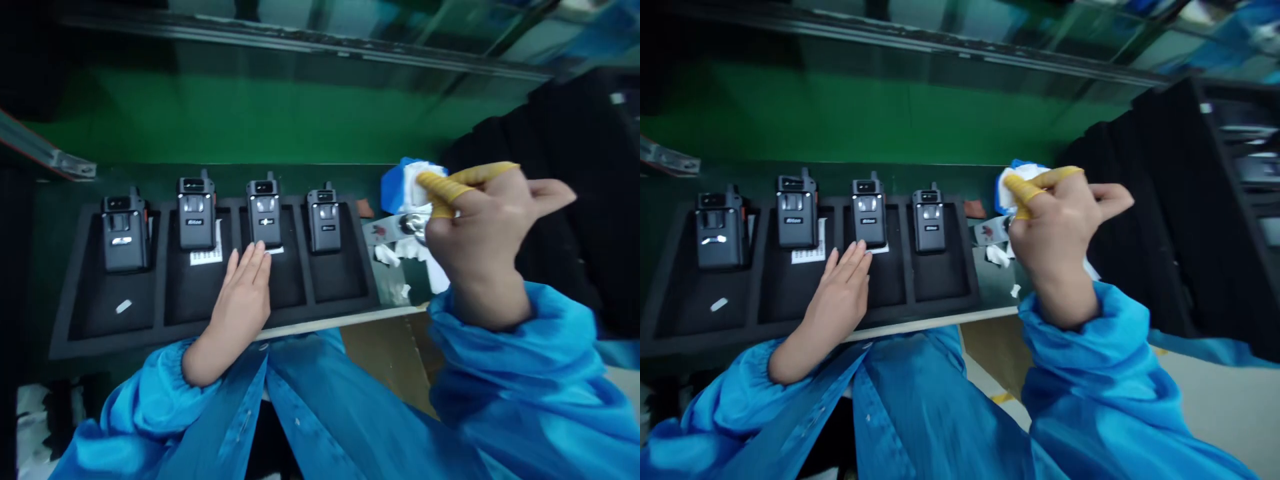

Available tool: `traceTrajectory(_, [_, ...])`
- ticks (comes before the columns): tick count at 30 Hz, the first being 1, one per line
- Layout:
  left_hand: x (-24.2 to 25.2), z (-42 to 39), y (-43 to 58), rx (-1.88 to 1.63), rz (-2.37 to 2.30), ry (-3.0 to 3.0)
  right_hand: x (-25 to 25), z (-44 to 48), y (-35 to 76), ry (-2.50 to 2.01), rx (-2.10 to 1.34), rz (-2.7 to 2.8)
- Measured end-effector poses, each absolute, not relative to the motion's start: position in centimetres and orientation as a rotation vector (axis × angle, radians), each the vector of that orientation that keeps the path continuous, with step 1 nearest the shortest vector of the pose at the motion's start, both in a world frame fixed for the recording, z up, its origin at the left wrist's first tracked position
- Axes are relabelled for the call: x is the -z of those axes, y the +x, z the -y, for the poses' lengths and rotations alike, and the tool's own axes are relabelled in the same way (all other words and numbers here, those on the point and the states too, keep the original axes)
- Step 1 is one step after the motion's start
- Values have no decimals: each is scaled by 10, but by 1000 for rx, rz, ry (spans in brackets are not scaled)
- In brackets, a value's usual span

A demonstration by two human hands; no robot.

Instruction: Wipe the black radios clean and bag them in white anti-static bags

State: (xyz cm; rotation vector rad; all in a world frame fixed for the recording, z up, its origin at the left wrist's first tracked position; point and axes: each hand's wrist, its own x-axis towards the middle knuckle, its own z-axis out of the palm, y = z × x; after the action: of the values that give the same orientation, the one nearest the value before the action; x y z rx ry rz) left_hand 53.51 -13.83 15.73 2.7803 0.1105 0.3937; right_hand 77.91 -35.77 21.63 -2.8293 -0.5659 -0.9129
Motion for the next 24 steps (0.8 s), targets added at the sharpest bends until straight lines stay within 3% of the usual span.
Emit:
traceTrajectory(3, [-154,135,536,-487,-73,2767,-232,401,790,-2958,838,195])
traceTrajectory(11, [-168,123,525,-649,-30,2680,-192,426,761,-2865,775,652])
traceTrajectory(15, [-177,102,504,-650,-184,2722,-176,423,776,-2820,831,474])
traceTrajectory(18, [-175,84,494,-622,-326,2781,-179,402,795,-2702,985,406])
traceTrajectory(22, [-166,75,493,-516,-366,2846,-198,329,788,-2242,1272,988])
traceTrajectory(24, [-163,78,493,-475,-324,2841,-207,278,768,-2164,1178,1236])
